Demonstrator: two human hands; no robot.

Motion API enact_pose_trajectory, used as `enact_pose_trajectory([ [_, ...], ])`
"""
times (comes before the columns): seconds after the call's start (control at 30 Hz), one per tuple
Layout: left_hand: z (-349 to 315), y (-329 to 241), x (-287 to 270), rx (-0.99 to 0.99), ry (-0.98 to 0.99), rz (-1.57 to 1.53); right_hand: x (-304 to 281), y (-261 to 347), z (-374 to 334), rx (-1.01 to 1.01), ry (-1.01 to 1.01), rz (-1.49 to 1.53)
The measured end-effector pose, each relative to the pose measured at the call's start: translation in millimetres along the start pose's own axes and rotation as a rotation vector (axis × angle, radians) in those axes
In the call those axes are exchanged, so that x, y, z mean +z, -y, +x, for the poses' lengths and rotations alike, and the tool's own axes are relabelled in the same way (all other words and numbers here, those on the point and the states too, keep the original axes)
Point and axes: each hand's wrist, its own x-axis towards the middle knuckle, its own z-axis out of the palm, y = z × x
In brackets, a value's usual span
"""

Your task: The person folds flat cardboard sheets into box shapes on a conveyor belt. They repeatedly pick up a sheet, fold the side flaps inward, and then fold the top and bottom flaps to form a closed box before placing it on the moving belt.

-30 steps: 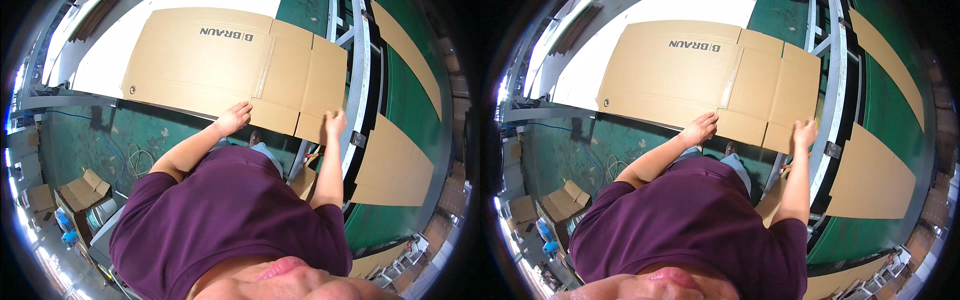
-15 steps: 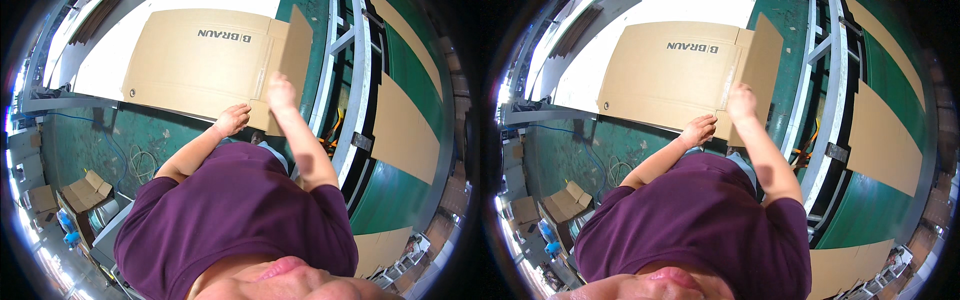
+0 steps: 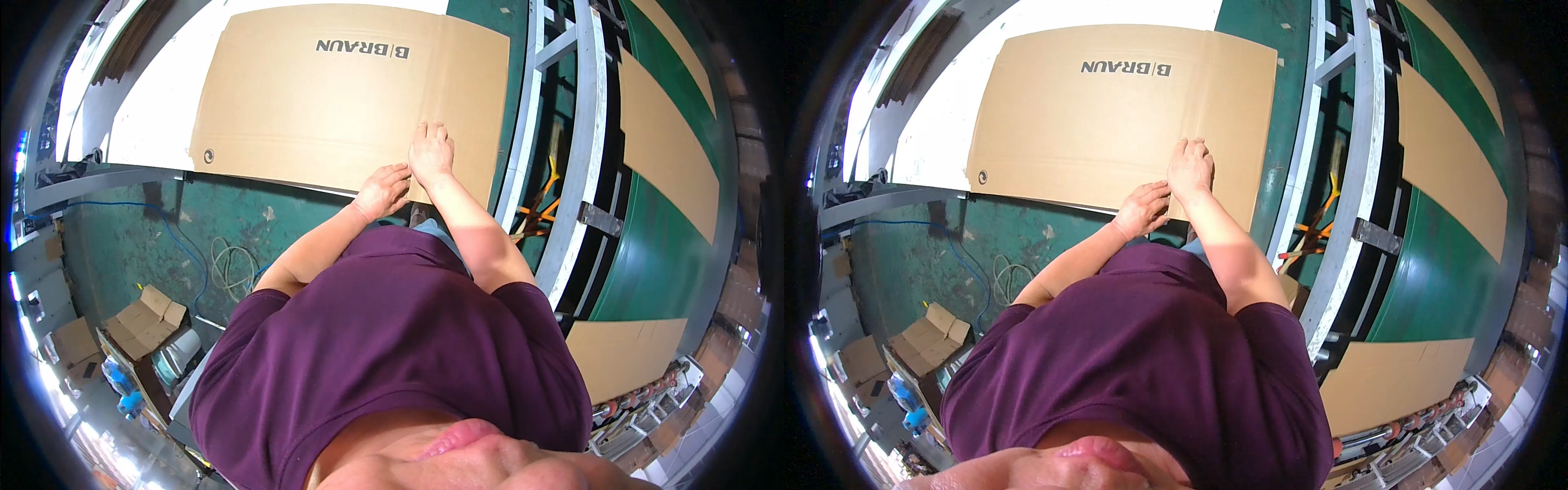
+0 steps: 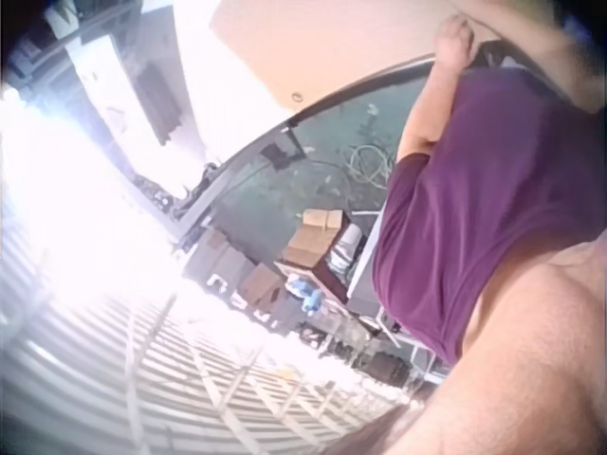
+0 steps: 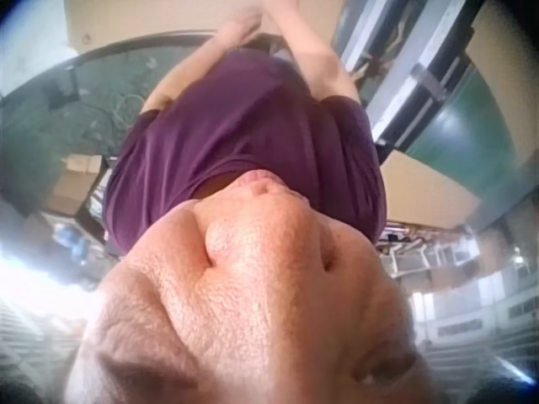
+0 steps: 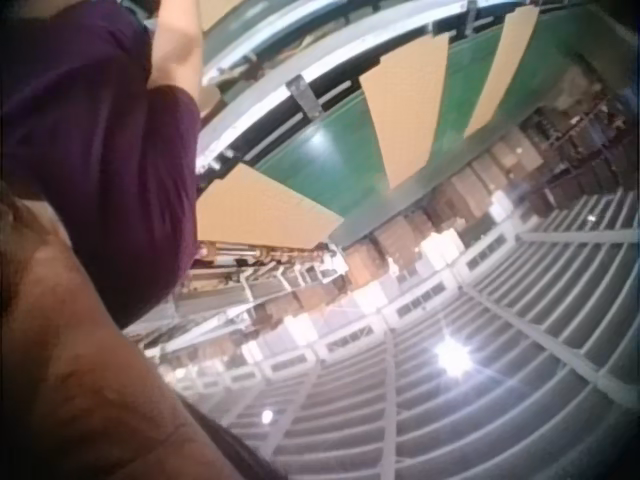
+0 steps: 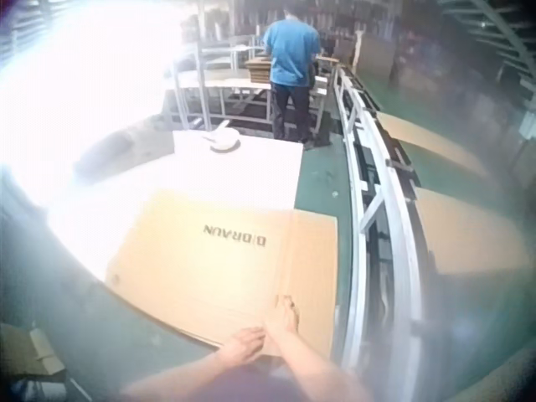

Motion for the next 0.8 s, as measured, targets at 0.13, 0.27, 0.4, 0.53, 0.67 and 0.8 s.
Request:
enact_pose_trajectory([
  [0.13, 2, 6, 0, -0.097, -0.026, -0.072, -6, -10, -35, -0.059, -0.157, 0.179],
  [0.27, 14, 6, -12, -0.350, 0.093, 0.177, -6, -17, -70, -0.397, -0.133, 0.611],
  [0.4, 20, 9, -9, -0.372, 0.225, 0.299, -3, -31, -78, -0.621, -0.009, 0.694],
  [0.53, 19, 10, -3, -0.388, 0.249, 0.337, 13, -29, -71, -0.585, -0.186, 0.730],
  [0.67, 20, 9, -1, -0.396, 0.227, 0.327, 24, -41, -75, -0.584, -0.152, 0.751],
  [0.8, 20, 10, 0, -0.393, 0.239, 0.340, 16, -47, -61, -0.682, 0.017, 0.722],
])
